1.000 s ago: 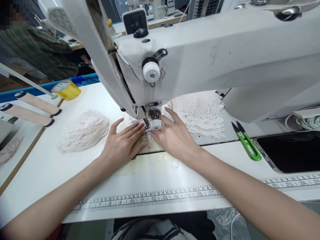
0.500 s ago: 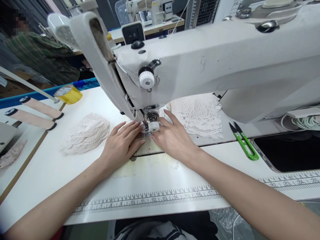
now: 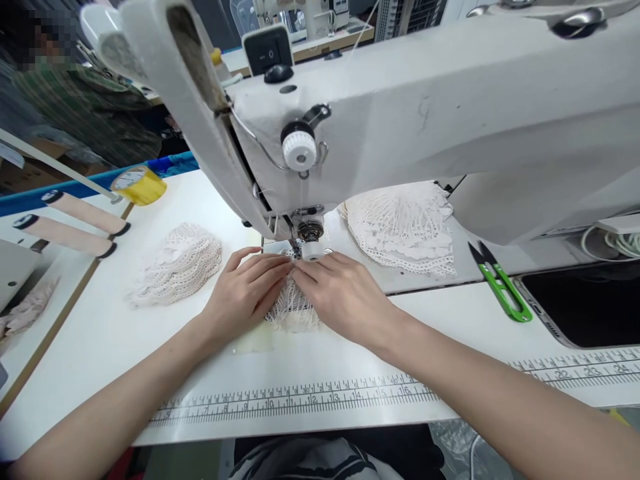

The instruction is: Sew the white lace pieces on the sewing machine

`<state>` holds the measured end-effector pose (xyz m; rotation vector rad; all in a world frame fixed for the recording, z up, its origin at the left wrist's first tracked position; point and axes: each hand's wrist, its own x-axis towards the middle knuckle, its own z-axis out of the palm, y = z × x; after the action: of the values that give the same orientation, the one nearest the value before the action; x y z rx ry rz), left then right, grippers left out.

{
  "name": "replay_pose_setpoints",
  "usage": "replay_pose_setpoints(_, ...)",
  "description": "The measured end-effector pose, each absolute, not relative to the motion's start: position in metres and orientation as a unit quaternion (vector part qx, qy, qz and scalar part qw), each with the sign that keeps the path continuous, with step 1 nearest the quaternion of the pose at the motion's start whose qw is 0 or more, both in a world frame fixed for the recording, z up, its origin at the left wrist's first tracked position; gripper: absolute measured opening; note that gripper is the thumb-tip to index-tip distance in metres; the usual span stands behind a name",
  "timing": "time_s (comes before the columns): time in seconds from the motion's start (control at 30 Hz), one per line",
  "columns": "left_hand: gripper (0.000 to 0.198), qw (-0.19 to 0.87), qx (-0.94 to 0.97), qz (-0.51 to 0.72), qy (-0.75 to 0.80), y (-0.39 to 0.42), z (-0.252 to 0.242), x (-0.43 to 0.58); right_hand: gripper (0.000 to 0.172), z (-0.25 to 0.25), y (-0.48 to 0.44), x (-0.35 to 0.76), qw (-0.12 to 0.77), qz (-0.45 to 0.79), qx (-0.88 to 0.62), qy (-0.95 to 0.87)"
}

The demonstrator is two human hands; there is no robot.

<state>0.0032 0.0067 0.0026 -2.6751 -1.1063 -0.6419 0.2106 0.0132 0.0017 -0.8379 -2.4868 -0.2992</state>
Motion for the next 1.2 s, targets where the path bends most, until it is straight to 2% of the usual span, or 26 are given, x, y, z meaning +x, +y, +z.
replay_pose_setpoints(0.2,0.030,0.084,-0.897,-0.182,-0.394,0.000,0.000,0.007,0.025,-0.003,0.021,0.215,0.201,-0.135,-0.360,-0.901)
replay_pose_setpoints(0.4,0.036,0.113,-0.891,-0.171,-0.404,-0.007,0.000,0.012,0.031,0.002,0.025,0.218,0.183,-0.152,-0.355,-0.904)
replay_pose_setpoints(0.73,0.040,0.146,-0.885,-0.160,-0.413,-0.010,0.002,0.017,0.027,0.001,0.026,0.219,0.171,-0.145,-0.352,-0.909)
replay_pose_setpoints(1.1,0.043,0.154,-0.877,-0.163,-0.426,-0.011,-0.002,0.017,0.020,0.003,0.022,0.217,0.204,-0.141,-0.338,-0.908)
replay_pose_setpoints(1.2,0.041,0.147,-0.895,-0.196,-0.372,-0.009,0.002,0.012,0.018,0.005,0.020,0.218,0.227,-0.138,-0.313,-0.912)
